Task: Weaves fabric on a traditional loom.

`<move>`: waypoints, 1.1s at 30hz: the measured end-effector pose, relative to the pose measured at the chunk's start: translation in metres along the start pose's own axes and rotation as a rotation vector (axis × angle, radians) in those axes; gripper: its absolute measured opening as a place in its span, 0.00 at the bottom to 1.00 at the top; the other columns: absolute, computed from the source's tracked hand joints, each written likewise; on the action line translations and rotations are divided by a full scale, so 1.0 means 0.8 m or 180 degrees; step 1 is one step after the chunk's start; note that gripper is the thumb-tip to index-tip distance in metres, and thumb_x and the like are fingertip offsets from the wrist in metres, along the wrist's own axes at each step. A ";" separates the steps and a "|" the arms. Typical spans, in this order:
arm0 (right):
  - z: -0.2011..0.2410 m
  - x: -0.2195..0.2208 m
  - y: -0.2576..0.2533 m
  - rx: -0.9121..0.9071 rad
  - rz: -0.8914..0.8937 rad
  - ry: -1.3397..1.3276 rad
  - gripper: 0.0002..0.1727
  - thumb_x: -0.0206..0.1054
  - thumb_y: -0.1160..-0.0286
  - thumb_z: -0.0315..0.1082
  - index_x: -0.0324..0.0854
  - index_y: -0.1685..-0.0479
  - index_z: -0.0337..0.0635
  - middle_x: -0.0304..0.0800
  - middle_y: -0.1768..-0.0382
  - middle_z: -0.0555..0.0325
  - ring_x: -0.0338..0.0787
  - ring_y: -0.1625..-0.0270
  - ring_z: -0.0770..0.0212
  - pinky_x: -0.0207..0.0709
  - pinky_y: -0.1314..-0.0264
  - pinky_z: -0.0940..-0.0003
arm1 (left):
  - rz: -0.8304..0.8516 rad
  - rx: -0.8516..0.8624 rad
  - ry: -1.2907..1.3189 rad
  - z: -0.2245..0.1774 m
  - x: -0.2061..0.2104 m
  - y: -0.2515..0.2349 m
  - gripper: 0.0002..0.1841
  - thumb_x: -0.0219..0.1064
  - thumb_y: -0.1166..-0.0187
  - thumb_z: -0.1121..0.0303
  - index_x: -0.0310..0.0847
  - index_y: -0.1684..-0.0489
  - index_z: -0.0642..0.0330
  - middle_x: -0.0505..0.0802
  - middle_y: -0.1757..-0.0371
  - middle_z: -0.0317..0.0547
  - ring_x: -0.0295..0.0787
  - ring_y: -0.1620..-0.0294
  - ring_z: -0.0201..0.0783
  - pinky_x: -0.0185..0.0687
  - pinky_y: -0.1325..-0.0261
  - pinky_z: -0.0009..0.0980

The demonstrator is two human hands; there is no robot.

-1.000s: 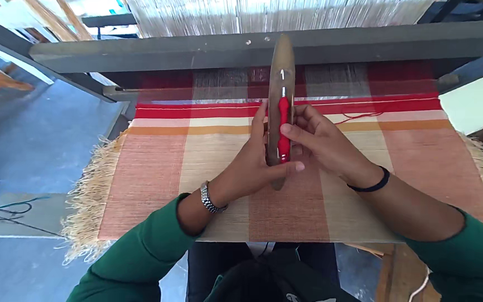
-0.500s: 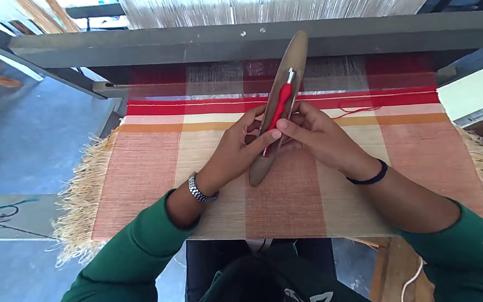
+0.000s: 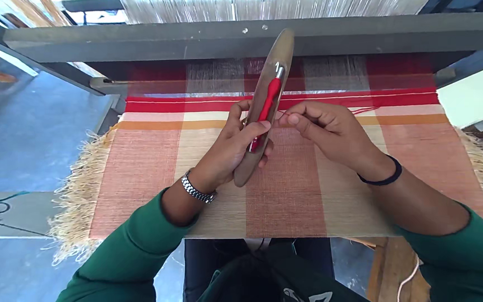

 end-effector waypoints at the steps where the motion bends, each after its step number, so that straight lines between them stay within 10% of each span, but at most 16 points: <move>1: 0.002 0.000 0.000 0.0008 0.0002 -0.0036 0.11 0.59 0.10 0.34 0.86 0.49 0.39 0.81 0.73 0.65 0.73 0.78 0.75 0.66 0.80 0.82 | -0.0017 0.0043 0.0000 0.000 -0.001 -0.001 0.20 0.56 0.10 0.64 0.57 0.23 0.43 0.87 0.59 0.51 0.84 0.81 0.35 0.81 0.84 0.25; 12: 0.004 -0.009 0.003 -0.0095 0.0289 0.0134 0.12 0.60 0.12 0.34 0.88 0.48 0.41 0.79 0.79 0.69 0.70 0.83 0.77 0.63 0.85 0.83 | -0.0415 0.0180 0.0022 -0.010 -0.018 -0.003 0.19 0.38 0.04 0.54 0.62 0.23 0.45 0.90 0.47 0.52 0.83 0.81 0.36 0.76 0.85 0.24; 24: 0.004 -0.030 0.005 0.0228 0.0075 -0.0558 0.12 0.59 0.11 0.33 0.88 0.45 0.41 0.79 0.78 0.64 0.65 0.86 0.74 0.56 0.87 0.82 | -0.0089 0.0514 0.0007 -0.014 -0.021 -0.013 0.23 0.54 0.13 0.74 0.56 0.21 0.50 0.87 0.43 0.55 0.88 0.72 0.39 0.84 0.77 0.25; 33: 0.008 -0.037 0.004 -0.0161 0.0046 -0.1190 0.12 0.57 0.14 0.32 0.87 0.51 0.41 0.80 0.75 0.66 0.65 0.84 0.78 0.58 0.85 0.85 | -0.0215 0.0542 -0.0065 -0.020 -0.028 -0.013 0.20 0.51 0.09 0.68 0.57 0.21 0.48 0.87 0.46 0.52 0.87 0.72 0.37 0.84 0.76 0.25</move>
Point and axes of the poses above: each hand's wrist, its own y-axis away from the middle knuckle, its own x-axis out of the palm, z = x × y, the point moved 5 cm from there along -y, towards the middle knuckle
